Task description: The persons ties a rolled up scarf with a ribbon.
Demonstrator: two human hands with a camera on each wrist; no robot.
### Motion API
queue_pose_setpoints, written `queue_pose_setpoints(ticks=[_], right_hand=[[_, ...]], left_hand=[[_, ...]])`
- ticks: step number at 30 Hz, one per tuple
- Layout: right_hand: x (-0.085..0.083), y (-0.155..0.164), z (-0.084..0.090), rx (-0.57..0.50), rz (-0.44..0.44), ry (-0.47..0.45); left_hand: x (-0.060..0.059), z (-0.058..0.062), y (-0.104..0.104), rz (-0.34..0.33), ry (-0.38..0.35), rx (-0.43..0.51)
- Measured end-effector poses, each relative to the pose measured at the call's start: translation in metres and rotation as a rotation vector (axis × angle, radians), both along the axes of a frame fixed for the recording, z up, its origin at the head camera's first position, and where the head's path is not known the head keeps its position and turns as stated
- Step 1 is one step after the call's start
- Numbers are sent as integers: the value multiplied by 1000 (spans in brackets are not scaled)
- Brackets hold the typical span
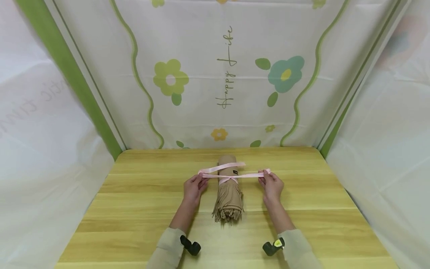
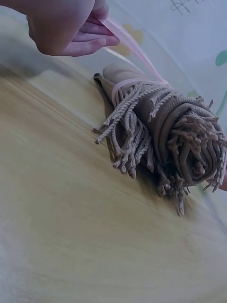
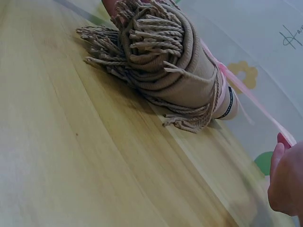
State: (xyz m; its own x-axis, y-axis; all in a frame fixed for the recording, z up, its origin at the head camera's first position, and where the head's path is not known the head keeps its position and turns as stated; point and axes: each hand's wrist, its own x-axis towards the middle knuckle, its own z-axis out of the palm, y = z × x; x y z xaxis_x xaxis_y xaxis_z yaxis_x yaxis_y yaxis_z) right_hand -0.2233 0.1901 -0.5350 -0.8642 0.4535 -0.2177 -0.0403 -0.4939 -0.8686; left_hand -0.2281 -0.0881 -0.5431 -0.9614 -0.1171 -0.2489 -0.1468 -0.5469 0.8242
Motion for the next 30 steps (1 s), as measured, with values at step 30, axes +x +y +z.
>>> queue_pose_setpoints(ticks=[30], right_hand=[[1, 30, -7, 12, 34, -125]], left_hand=[[-1, -2, -32, 7, -9, 207]])
